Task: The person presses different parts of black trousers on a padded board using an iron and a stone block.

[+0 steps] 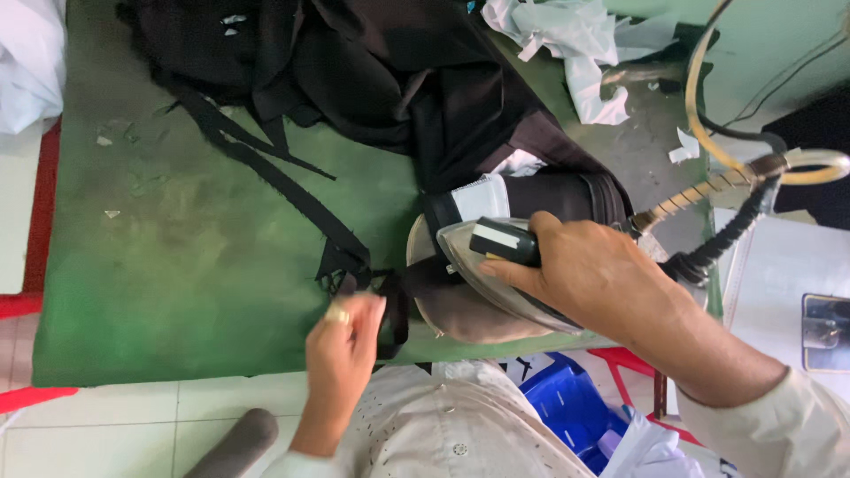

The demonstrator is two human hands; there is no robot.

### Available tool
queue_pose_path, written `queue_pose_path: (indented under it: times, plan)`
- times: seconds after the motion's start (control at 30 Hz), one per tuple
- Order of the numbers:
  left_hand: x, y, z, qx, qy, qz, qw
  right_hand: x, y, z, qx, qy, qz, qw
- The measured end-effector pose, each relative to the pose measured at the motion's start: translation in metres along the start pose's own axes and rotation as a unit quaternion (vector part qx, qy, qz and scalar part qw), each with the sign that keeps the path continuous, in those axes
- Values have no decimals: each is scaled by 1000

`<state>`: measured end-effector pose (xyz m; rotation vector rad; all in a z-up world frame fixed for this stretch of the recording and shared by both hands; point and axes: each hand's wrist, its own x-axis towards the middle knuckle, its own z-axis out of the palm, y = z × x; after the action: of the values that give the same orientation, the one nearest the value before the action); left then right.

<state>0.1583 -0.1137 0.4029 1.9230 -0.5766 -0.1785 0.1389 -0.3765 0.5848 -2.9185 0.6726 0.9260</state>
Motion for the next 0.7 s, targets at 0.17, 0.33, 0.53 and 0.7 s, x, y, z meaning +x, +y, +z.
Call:
queue_pose_path:
  times: [0.17, 0.33, 0.53, 0.7]
  plan:
    - [43, 9, 40, 50, -27, -187, 981, -2, -3, -5, 6, -22, -8, 1000]
    - [29, -2, 64, 5, 3, -189, 982, -4, 7, -9, 2, -52, -6, 999]
    - [28, -13, 71, -28, 35, -160, 986, -4, 33, -10, -13, -62, -8, 998]
    - [26, -7, 70, -36, 28, -183, 982, -2, 53, -2, -17, -55, -1, 998]
